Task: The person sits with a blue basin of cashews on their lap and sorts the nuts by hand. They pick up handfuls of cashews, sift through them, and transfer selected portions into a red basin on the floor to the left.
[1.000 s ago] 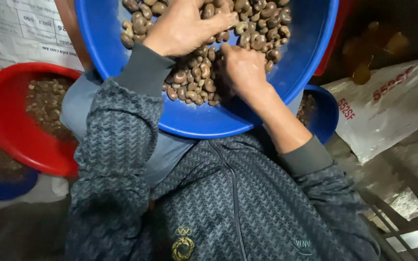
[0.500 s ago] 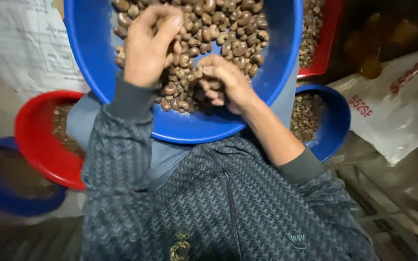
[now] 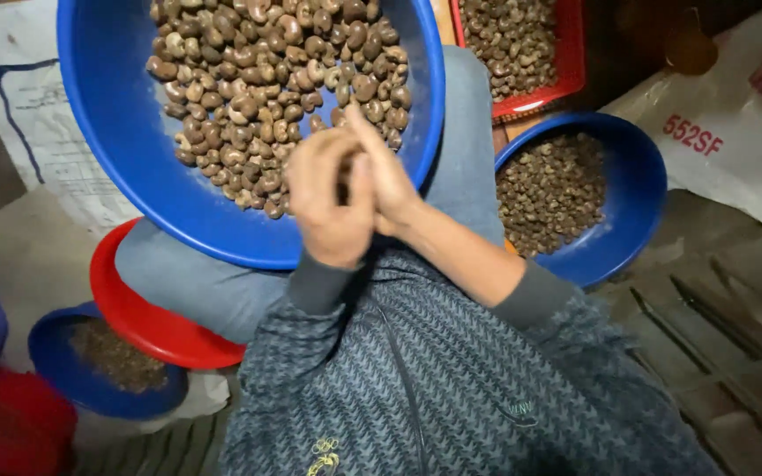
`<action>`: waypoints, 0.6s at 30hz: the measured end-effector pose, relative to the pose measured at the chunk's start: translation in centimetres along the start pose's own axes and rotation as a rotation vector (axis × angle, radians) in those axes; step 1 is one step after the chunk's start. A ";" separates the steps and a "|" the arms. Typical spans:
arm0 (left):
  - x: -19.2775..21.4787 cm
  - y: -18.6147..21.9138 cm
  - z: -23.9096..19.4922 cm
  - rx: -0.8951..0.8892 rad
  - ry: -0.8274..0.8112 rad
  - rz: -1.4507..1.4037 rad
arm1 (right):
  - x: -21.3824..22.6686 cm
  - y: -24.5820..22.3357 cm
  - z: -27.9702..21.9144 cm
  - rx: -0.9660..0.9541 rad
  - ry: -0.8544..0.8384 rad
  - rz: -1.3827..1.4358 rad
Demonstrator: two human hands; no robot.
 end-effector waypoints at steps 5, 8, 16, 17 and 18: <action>-2.0 7.2 -0.7 -0.044 -0.087 0.072 | -0.6 -7.0 -4.3 0.016 -0.263 0.164; -3.8 6.8 -2.4 -0.070 -0.106 -0.024 | 7.0 -8.3 -5.5 -0.035 -0.093 0.167; -3.5 -7.2 -1.4 -0.106 -0.192 0.220 | 17.8 -14.6 -10.4 0.054 0.154 -0.129; -3.8 -8.2 -1.4 -0.048 -0.377 0.275 | 19.2 -15.2 -10.9 0.094 0.182 -0.093; -4.0 -9.2 -1.5 0.011 -0.564 0.328 | 20.8 -15.7 -11.4 0.134 0.209 -0.057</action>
Point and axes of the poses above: each hand's wrist, its own z-axis towards the middle knuckle, its own x-axis out of the back of the hand, y = z × x, the point moved 5 cm from there along z, towards the middle knuckle, and after that the axes turned 4 degrees about x, right-handed, at the moved point
